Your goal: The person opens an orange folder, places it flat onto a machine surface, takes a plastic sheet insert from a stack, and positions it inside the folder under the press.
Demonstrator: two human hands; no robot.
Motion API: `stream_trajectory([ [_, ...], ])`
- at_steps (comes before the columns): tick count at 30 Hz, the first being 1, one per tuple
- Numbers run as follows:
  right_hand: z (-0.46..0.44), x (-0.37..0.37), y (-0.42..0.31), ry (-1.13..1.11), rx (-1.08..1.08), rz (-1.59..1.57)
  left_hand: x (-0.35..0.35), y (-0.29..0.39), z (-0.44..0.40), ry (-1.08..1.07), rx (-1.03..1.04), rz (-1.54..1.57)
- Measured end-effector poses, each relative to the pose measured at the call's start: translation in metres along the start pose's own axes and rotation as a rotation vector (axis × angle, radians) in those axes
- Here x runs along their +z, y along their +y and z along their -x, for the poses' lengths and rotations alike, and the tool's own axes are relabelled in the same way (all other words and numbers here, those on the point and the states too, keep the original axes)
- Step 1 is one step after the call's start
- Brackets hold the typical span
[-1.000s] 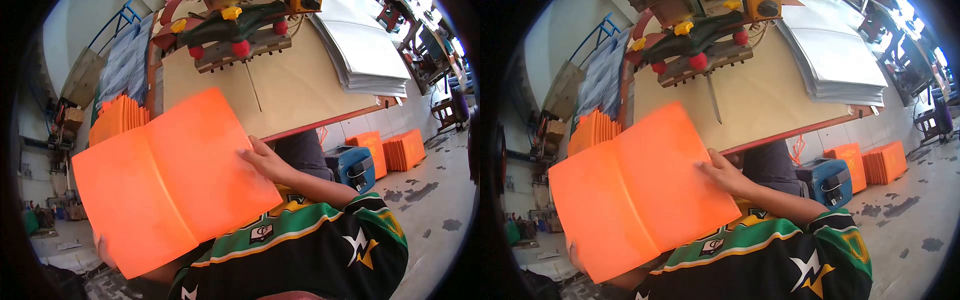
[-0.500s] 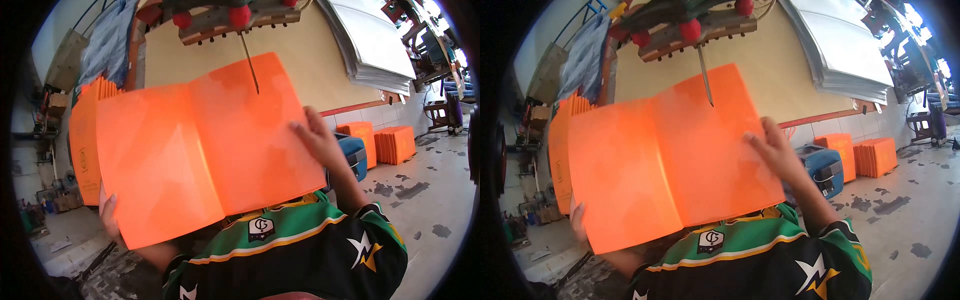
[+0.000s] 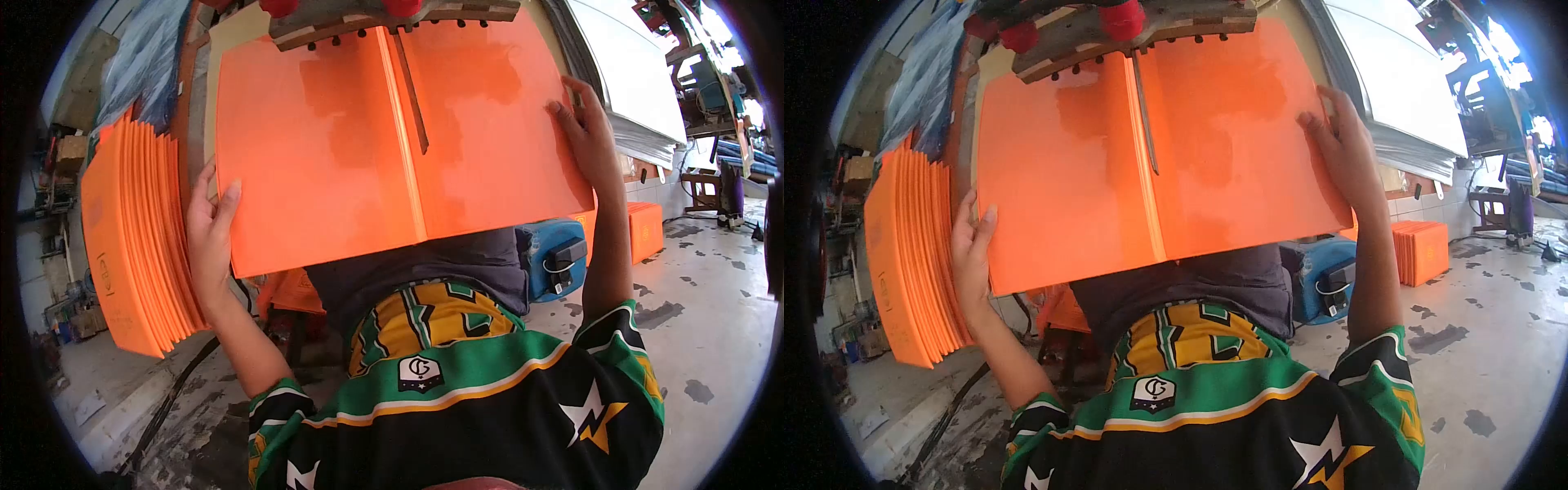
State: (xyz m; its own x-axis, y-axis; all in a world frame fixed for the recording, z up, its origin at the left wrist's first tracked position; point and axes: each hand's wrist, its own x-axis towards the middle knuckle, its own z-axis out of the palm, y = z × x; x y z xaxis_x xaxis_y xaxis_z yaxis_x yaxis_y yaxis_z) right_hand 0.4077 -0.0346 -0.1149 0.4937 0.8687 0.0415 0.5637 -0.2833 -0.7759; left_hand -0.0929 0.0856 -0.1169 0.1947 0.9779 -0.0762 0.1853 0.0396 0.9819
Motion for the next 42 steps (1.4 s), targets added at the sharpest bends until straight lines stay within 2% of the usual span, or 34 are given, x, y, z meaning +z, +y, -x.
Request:
stream_trajectory([
  [2,-0.007,0.004,-0.001,0.038,-0.001,0.135,0.006,-0.002,-0.008,0.019,-0.025,-0.111],
  [4,-0.014,0.008,0.002,0.119,-0.199,0.252,0.012,-0.005,-0.013,0.075,-0.036,-0.323],
  [8,-0.028,0.01,-0.005,0.041,-0.101,0.347,0.022,-0.002,-0.022,0.167,-0.011,-0.439],
  [10,-0.036,0.013,-0.006,0.079,-0.158,0.426,0.023,-0.007,-0.029,0.169,0.172,-0.532],
  [13,-0.046,0.015,-0.005,0.093,-0.2,0.439,0.025,-0.008,-0.038,0.16,0.256,-0.664],
  [17,-0.056,0.014,-0.006,0.148,-0.193,0.56,0.03,0.002,-0.039,0.177,0.144,-0.723],
  [19,-0.059,0.014,-0.013,0.161,-0.121,0.758,0.031,0.0,-0.041,0.203,0.129,-0.78],
  [20,-0.061,0.013,-0.007,0.157,-0.121,0.763,0.031,-0.002,-0.043,0.201,0.123,-0.777],
  [22,-0.065,0.011,0.003,0.206,-0.258,0.693,0.031,-0.003,-0.045,0.177,0.234,-0.791],
  [26,-0.046,0.009,-0.005,0.193,-0.155,0.634,0.029,0.021,-0.037,0.135,0.126,-0.924],
  [28,-0.029,0.003,-0.001,0.183,-0.466,0.68,0.035,0.04,-0.024,0.208,0.222,-1.222],
  [29,-0.016,0.006,-0.006,0.181,-0.462,0.685,0.046,0.041,-0.018,0.203,0.221,-1.218],
  [31,0.012,0.029,-0.025,0.049,-0.509,0.607,0.076,0.04,-0.006,0.104,0.489,-0.923],
  [33,0.03,0.05,-0.035,-0.069,-0.529,0.572,0.119,0.033,0.002,-0.11,0.554,-0.68],
  [37,0.038,0.073,-0.044,-0.128,-0.554,0.556,0.157,0.011,-0.005,-0.168,0.609,-0.741],
  [39,0.034,0.076,-0.042,-0.131,-0.543,0.637,0.162,0.002,-0.011,-0.108,0.653,-1.045],
  [42,0.028,0.075,-0.036,-0.109,-0.556,0.664,0.164,0.0,-0.013,-0.151,0.608,-1.089],
])
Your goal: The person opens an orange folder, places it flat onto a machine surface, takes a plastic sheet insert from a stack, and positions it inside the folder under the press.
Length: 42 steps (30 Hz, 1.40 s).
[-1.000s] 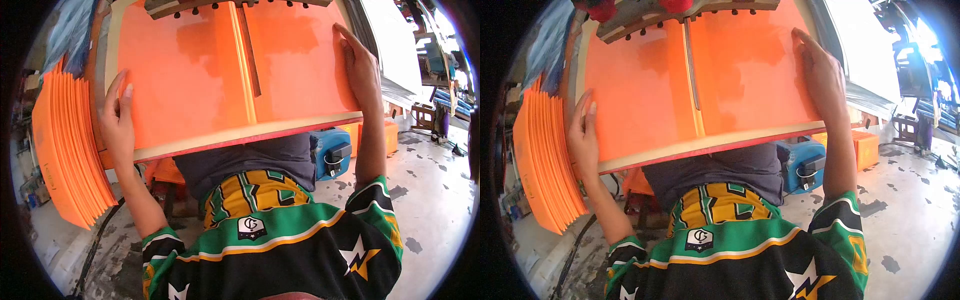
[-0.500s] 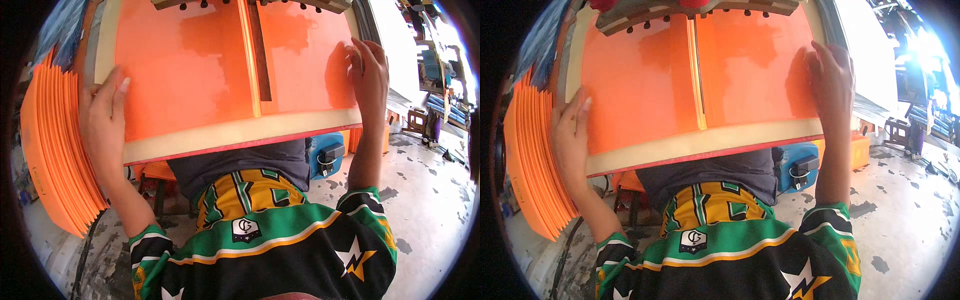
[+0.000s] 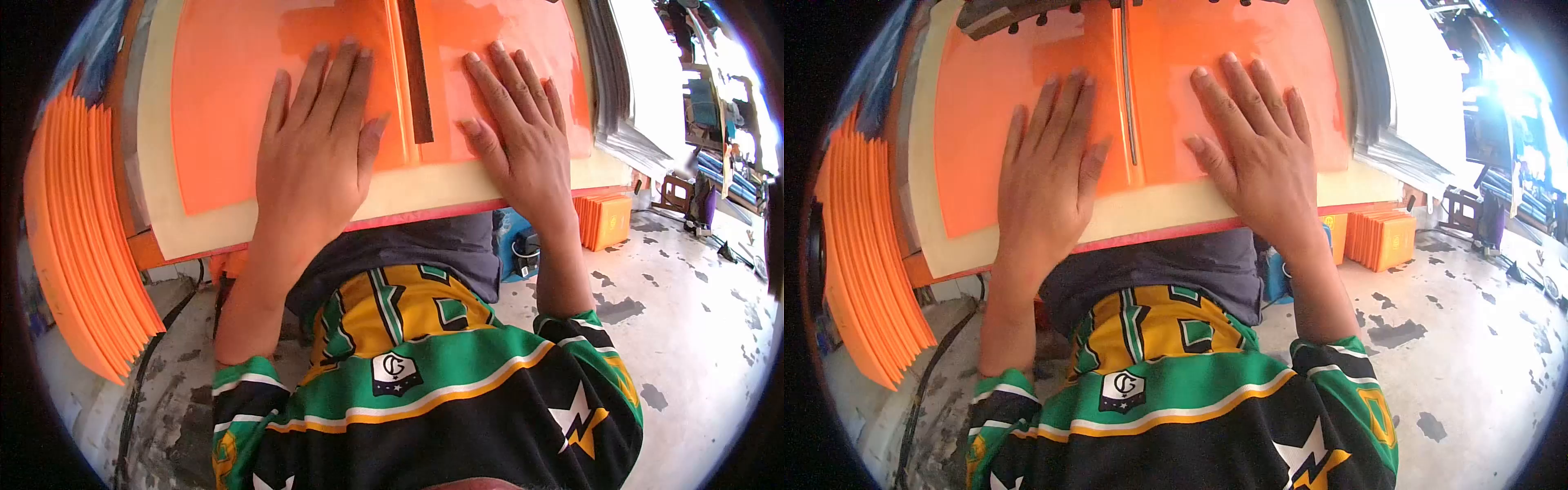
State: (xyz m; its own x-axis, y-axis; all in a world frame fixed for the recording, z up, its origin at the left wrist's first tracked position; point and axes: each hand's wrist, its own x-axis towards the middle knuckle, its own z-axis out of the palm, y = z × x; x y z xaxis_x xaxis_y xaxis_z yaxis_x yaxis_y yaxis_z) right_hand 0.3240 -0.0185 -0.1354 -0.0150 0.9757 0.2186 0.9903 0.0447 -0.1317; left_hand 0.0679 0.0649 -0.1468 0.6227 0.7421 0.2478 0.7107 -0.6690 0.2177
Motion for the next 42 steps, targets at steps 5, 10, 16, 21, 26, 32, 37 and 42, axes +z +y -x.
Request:
stream_trajectory([
  [5,-0.01,0.007,0.008,0.031,-0.012,0.004,0.003,-0.005,-0.013,0.01,0.006,-0.026],
  [10,-0.016,0.013,0.006,0.073,-0.029,-0.003,0.007,-0.012,-0.016,0.061,0.022,-0.068],
  [16,-0.018,0.013,0.004,0.075,-0.007,-0.005,-0.001,-0.01,-0.017,0.064,-0.003,-0.035],
  [21,-0.018,0.012,0.0,0.077,-0.004,-0.007,-0.002,-0.012,-0.016,0.078,0.014,-0.013],
  [26,-0.017,0.011,-0.004,0.063,0.016,0.0,-0.001,-0.012,-0.015,0.092,0.015,-0.013],
  [32,-0.015,0.008,-0.006,0.042,0.034,0.0,0.002,-0.011,-0.009,0.098,-0.006,0.02],
  [37,-0.014,0.008,-0.007,0.038,0.038,0.01,0.0,-0.01,-0.009,0.1,-0.011,0.024],
  [42,-0.012,0.005,-0.011,0.03,0.045,-0.006,-0.003,-0.009,-0.008,0.088,-0.011,0.032],
])
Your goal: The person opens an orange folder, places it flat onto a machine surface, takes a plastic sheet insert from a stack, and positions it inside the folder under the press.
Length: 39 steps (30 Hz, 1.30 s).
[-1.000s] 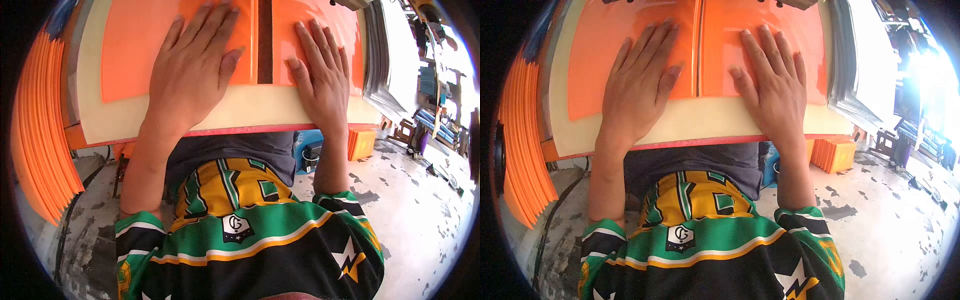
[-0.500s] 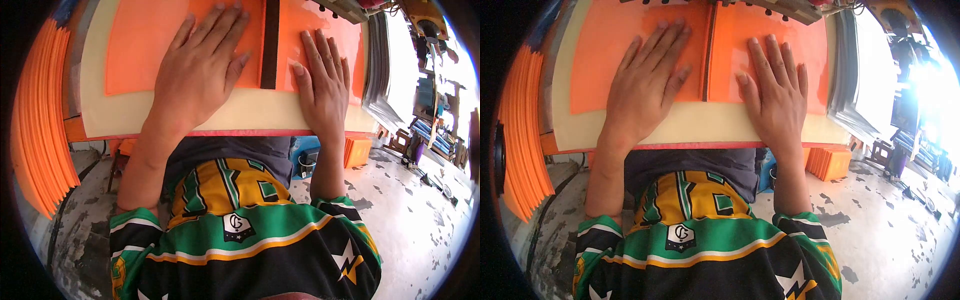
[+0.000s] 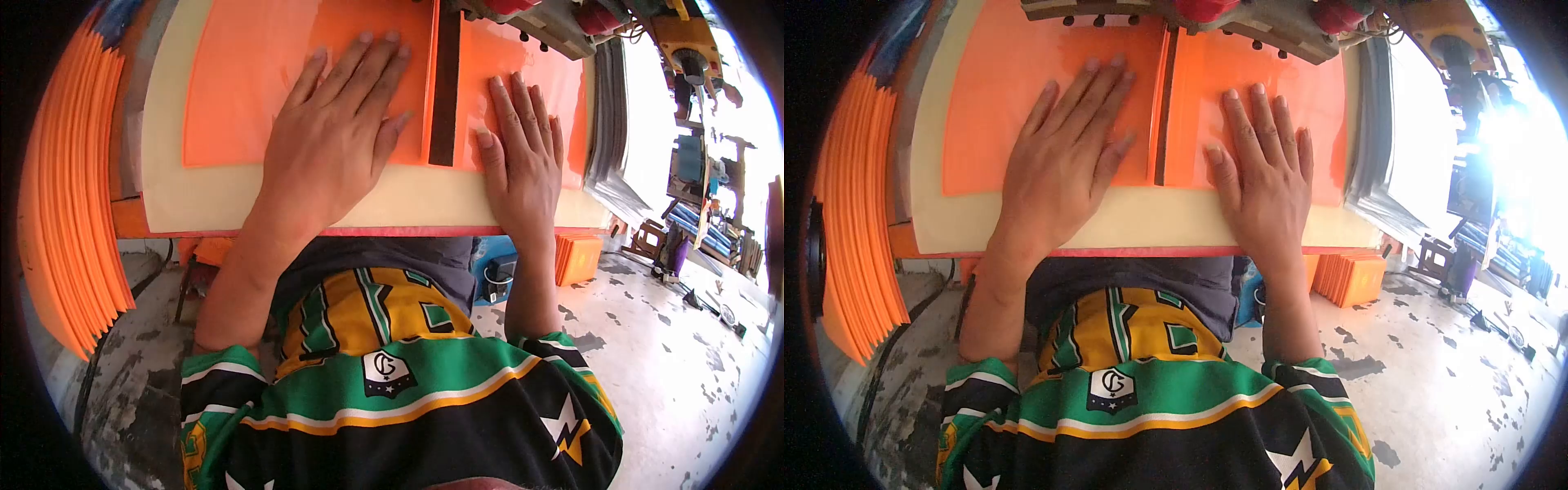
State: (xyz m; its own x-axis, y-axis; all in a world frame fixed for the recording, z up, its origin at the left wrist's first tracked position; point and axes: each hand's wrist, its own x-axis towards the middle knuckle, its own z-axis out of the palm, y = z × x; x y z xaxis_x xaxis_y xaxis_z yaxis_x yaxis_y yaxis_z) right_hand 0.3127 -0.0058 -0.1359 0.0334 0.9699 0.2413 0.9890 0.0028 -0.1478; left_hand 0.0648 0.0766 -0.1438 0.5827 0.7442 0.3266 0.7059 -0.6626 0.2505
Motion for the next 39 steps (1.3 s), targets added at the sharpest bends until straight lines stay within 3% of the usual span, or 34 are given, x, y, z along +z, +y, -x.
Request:
stream_trajectory([
  [39,-0.005,-0.011,0.005,-0.055,-0.002,0.011,-0.001,0.009,0.002,0.004,-0.051,0.031],
])
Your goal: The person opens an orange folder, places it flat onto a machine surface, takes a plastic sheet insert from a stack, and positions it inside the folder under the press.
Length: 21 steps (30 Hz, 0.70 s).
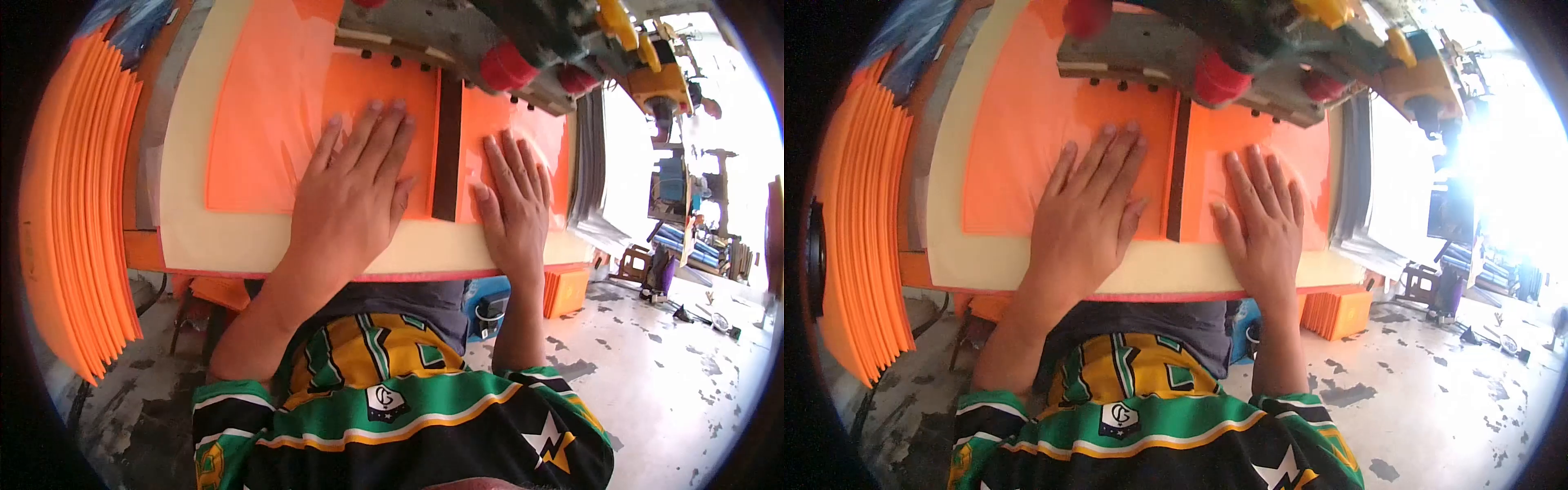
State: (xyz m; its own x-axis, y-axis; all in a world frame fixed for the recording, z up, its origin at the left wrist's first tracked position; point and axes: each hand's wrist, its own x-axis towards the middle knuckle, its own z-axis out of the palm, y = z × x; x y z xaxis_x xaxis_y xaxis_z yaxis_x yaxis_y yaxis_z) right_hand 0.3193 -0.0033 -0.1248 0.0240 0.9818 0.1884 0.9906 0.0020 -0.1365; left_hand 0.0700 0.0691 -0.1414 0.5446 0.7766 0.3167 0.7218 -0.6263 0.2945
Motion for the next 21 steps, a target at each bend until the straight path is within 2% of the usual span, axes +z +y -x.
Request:
stream_trajectory([
  [7,-0.002,-0.008,-0.003,-0.041,0.014,-0.035,-0.035,-0.017,0.019,-0.16,-0.027,0.152],
  [14,0.005,-0.012,0.001,-0.046,0.028,-0.076,-0.066,-0.075,0.063,-0.201,-0.206,-0.19],
  [21,0.007,-0.003,0.013,0.02,0.017,-0.106,-0.053,-0.089,0.073,-0.116,-0.142,-0.289],
])
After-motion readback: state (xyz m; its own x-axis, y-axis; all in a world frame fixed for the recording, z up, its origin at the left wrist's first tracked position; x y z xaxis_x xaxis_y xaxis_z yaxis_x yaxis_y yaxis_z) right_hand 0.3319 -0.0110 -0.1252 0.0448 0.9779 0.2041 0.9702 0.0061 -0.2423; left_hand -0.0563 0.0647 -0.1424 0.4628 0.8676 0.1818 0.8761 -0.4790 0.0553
